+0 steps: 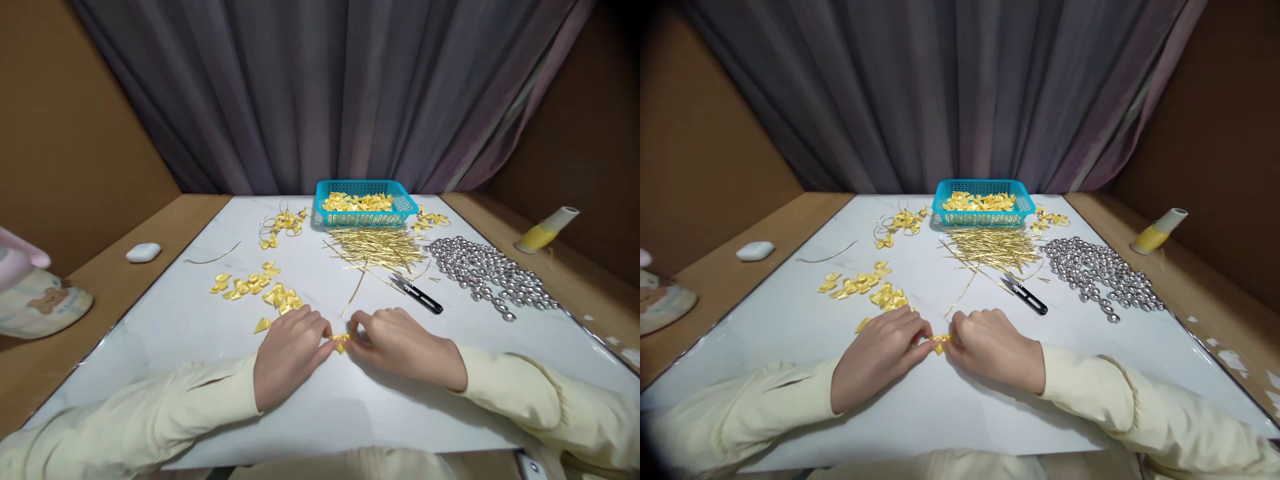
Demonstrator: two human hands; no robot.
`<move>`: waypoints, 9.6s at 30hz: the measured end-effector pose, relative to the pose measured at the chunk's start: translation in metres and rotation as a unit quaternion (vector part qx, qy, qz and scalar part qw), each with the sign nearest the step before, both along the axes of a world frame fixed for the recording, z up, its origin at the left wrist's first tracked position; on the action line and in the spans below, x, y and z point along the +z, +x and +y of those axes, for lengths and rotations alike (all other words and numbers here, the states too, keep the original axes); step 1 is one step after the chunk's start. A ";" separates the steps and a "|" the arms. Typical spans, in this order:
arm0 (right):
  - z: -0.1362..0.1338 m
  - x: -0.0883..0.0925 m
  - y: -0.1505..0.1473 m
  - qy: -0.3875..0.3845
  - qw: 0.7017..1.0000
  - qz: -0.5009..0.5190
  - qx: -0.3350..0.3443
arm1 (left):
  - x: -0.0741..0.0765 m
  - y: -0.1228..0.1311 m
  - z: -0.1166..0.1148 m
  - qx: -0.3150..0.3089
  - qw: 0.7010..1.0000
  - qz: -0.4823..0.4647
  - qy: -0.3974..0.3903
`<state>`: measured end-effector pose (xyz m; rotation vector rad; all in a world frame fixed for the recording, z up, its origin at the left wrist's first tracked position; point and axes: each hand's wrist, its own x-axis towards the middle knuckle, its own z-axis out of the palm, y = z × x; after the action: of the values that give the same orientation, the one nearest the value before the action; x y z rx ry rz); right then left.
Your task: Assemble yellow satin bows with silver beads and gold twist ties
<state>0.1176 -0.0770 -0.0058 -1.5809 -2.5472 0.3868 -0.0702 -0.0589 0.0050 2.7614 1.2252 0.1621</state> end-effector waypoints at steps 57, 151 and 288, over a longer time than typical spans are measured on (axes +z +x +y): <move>0.025 -0.022 0.008 -0.058 0.956 0.266 0.111 | 0.013 -0.003 0.018 -0.035 0.985 -0.044 -0.161; 0.033 -0.021 0.011 -0.220 0.947 0.219 -0.085 | 0.000 0.005 0.016 0.028 0.988 -0.075 -0.132; 0.010 -0.016 -0.005 -0.002 0.912 0.378 0.157 | 0.040 -0.018 0.054 -0.106 0.895 -0.045 -0.431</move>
<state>0.1126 -0.0667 -0.0220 -0.7657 -2.1405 0.8408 -0.0879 -0.0054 0.0454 2.0375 0.7018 -0.2252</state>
